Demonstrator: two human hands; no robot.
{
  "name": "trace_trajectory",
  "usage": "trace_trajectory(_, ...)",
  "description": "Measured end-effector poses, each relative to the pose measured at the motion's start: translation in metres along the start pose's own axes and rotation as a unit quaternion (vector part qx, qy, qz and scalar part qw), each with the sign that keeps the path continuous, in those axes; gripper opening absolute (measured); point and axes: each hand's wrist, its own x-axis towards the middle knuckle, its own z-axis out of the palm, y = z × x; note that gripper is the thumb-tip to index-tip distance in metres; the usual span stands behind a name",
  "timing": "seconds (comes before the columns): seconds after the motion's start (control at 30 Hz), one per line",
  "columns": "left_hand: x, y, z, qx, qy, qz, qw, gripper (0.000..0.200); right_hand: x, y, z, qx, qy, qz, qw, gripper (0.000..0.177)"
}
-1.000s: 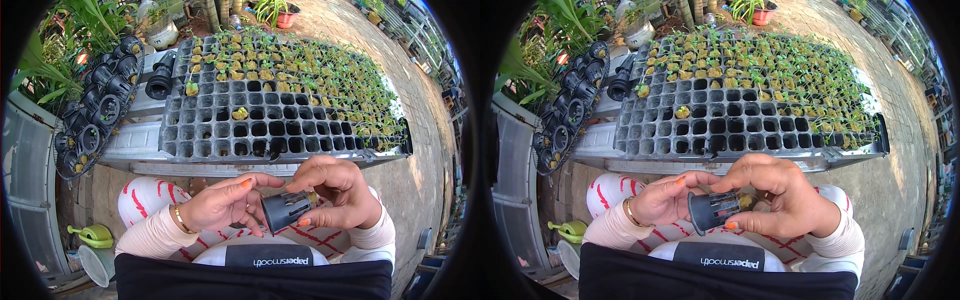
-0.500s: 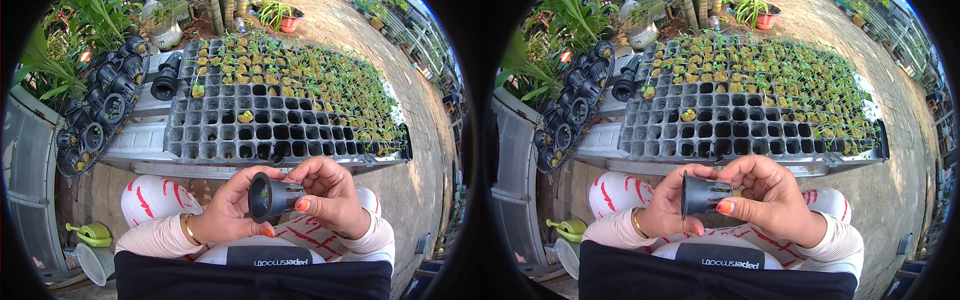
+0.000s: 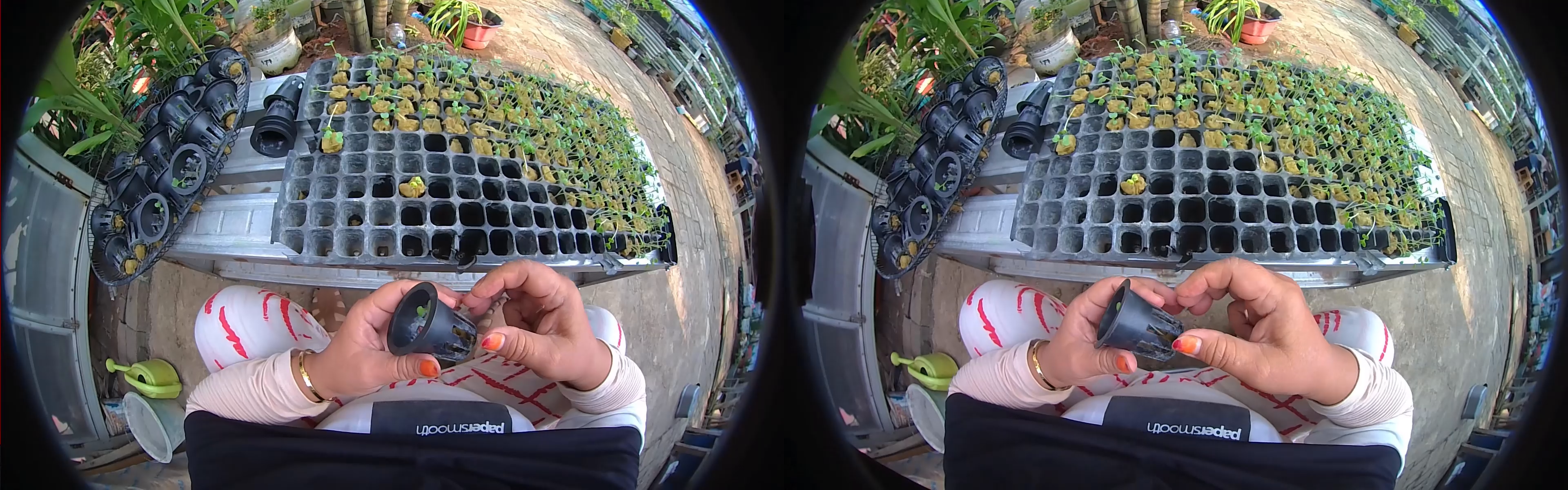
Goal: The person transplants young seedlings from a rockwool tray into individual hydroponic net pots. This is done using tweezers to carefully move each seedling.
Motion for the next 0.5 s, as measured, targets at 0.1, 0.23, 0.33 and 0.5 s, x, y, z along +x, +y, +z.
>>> trace_trajectory(0.1,-0.004,-0.001,0.002,-0.002,0.018,-0.053,0.998,0.055,-0.001,0.002,-0.003,-0.067,0.006,-0.038,0.997,0.042)
trace_trajectory(0.23,-0.004,-0.002,0.001,0.156,0.011,-0.041,0.987,0.055,0.004,-0.015,-0.005,-0.291,-0.045,-0.089,0.951,0.054)
trace_trajectory(0.33,-0.002,-0.001,0.003,0.263,0.021,-0.009,0.965,0.051,0.007,-0.009,-0.003,-0.306,-0.061,-0.108,0.944,0.06)
trace_trajectory(0.5,0.001,-0.002,0.004,0.39,0.056,0.046,0.918,0.049,0.008,-0.002,0.002,-0.325,-0.061,-0.136,0.934,0.064)
